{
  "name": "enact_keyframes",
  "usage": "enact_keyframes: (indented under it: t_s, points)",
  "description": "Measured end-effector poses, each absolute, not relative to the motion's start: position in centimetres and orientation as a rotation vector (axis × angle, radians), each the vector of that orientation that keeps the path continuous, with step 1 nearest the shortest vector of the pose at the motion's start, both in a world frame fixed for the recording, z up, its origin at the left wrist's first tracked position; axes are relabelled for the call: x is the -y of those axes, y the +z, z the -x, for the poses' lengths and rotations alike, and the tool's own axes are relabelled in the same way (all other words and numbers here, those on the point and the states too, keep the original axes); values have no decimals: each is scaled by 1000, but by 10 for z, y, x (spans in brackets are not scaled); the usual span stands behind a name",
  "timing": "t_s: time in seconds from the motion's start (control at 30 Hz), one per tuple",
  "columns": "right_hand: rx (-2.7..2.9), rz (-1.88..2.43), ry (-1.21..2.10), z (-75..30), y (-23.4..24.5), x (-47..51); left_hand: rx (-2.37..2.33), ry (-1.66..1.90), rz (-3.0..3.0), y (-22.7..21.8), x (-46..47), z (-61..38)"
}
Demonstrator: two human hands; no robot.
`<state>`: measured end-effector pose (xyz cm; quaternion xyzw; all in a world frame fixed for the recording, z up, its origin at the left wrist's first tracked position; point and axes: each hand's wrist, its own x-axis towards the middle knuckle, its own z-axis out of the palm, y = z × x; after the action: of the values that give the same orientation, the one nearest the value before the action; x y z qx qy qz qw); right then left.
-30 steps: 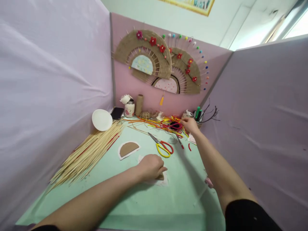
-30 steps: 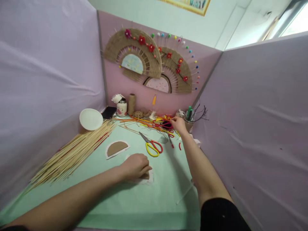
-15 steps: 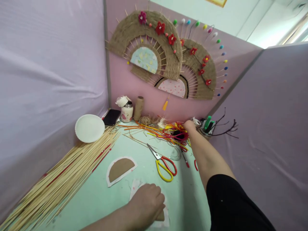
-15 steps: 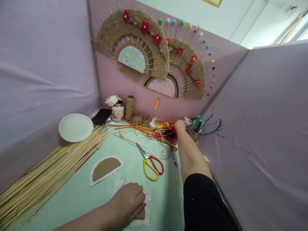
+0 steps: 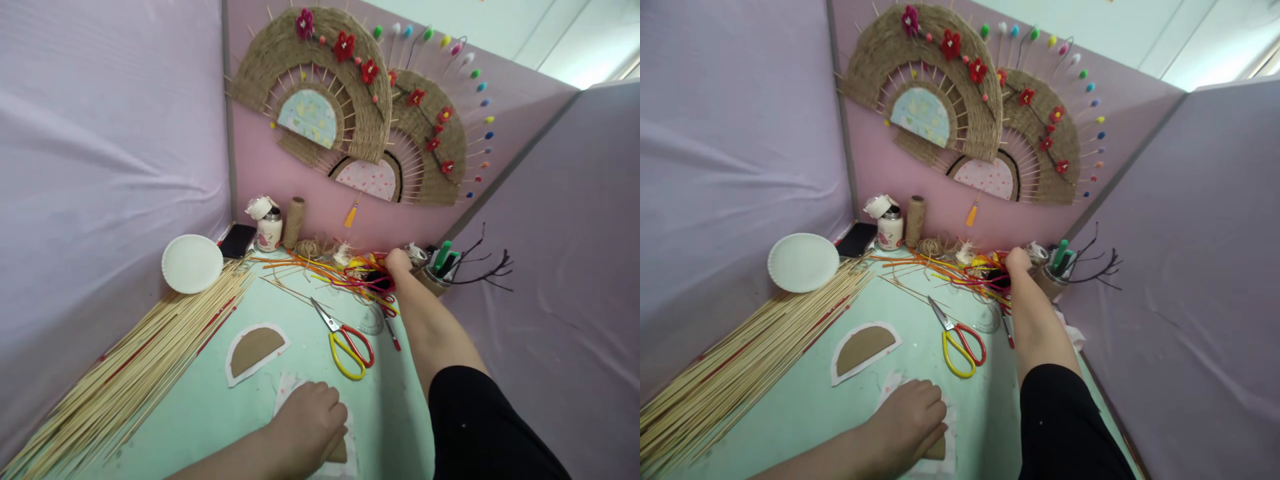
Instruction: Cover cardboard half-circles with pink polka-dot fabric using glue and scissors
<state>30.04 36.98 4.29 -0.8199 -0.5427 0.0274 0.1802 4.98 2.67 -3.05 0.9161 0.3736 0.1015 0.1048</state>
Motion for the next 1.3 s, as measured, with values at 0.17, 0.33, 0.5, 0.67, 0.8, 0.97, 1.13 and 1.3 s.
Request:
enact_keyframes:
  t_s: [0.17,0.33,0.5,0.67,0.8,0.97,1.13,1.3]
  points:
    - [1360,2155,95,-314,69,-367,-1096,281,-2688,-24,-26,-49]
    - [1285,1791,54,-323,115,-365,-1107,240,-2673,-19,-27,-50]
    - [1206,1488,89,-318,166,-359,-1132,257,-2675,-19,-28,-50]
    - [1227,1231,354,-306,201,-343,-1136,314,-2654,-19,-25,-49]
    - [1322,1274,461,-292,211,-324,-1159,483,-2457,-2,-29,-42]
    - [1591,1233,599,-268,205,-298,-1200,1033,-1786,65,-72,-27]
    - [1789,1225,637,-249,182,-281,-1024,1071,-1064,135,-160,-36]
    - [1883,1208,704,-237,158,-275,-856,830,-683,154,-224,-68]
